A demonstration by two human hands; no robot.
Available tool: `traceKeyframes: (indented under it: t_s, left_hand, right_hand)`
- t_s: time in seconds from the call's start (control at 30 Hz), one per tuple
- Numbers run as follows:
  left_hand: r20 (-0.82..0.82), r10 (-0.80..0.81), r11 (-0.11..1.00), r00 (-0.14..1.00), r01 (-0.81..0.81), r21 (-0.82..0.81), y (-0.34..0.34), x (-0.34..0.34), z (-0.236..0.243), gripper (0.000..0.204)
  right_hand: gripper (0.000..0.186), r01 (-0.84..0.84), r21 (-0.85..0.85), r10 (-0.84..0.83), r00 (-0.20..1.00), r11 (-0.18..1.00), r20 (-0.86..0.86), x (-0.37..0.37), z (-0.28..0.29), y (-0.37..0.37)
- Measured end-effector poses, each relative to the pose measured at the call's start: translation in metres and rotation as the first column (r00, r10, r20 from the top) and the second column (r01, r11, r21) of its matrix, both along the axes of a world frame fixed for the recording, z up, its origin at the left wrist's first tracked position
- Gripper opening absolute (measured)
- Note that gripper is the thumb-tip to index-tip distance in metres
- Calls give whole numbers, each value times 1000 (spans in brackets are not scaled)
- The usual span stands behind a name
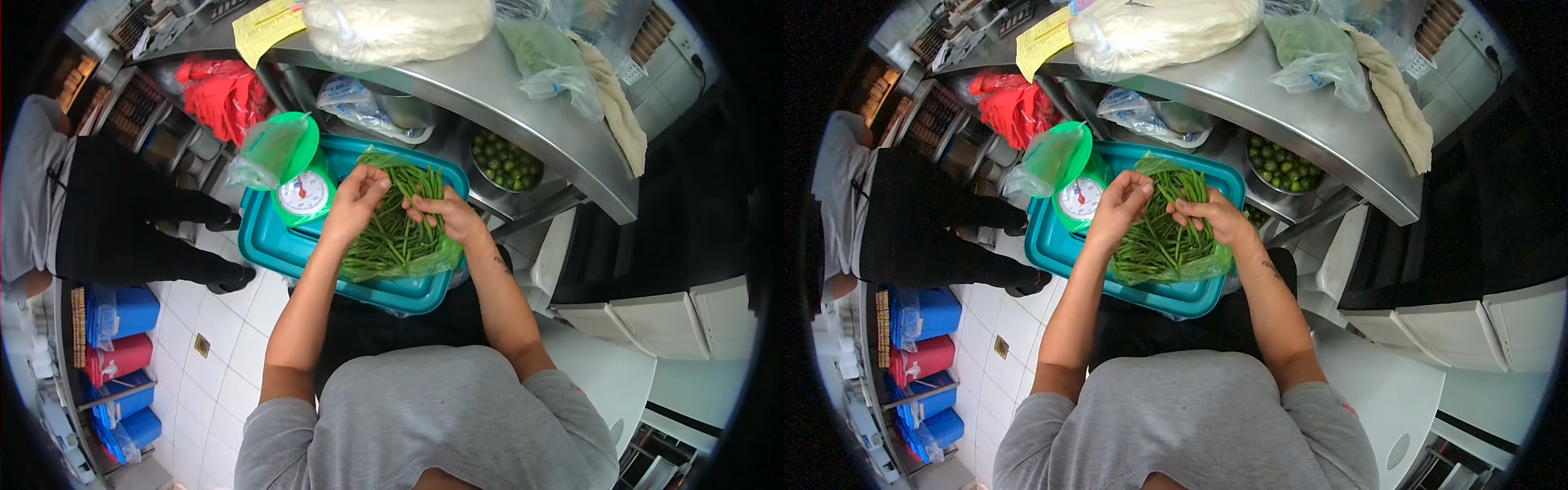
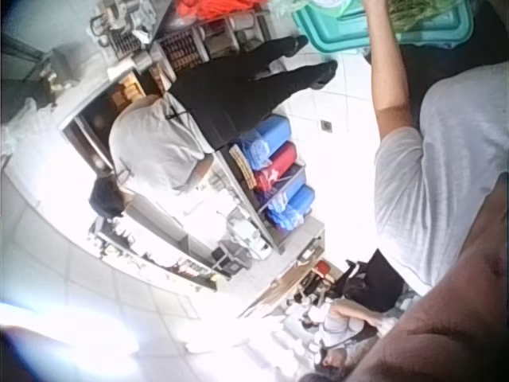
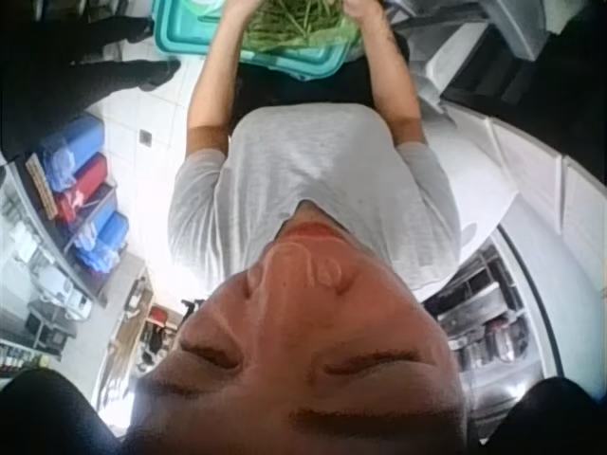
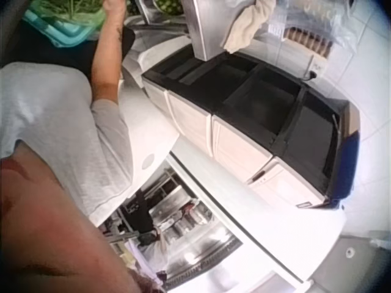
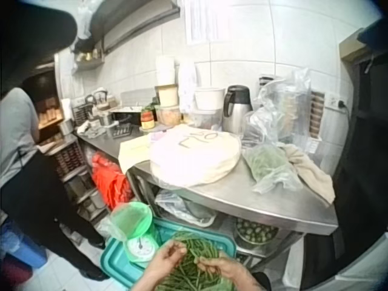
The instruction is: The person trims the ends of long beans by hand and places the trimmed beans into a plastic bag.
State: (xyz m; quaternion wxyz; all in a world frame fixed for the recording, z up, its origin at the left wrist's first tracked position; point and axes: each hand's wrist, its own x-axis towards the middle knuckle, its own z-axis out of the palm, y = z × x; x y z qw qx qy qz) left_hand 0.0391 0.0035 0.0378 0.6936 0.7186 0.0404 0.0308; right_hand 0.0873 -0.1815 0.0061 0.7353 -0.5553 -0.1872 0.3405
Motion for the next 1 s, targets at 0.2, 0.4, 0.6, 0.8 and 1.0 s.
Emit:
traceKeyframes:
  t_s: [0.2, 0.4, 0.6, 0.8, 1.0]
  left_hand:
    - [-100, -37, 999, 994, 38, 9, -2, 6, -18, 8]
    - [-135, -416, 795, 900, 287, -534, -9, -17, -2, 8]
    - [-17, -261, 873, 965, 243, 423, -19, -21, -22, 18]
    - [69, -32, 836, 997, -11, 548, -32, -15, -31, 14]
    - [31, -166, 950, 986, 152, 274, -34, -16, -14, 12]
  right_hand:
    - [26, -10, 2, 10, 999, 1000, -43, -3, -1, 9]
    - [22, 87, 122, -62, 979, 989, -196, 4, -20, -6]
    - [20, 202, 288, -110, 945, 936, -307, 6, -24, 1]
    - [20, 260, 364, -164, 947, 894, -275, -6, -13, 11]
    - [22, 264, 545, -100, 945, 796, -311, 4, -26, -4]
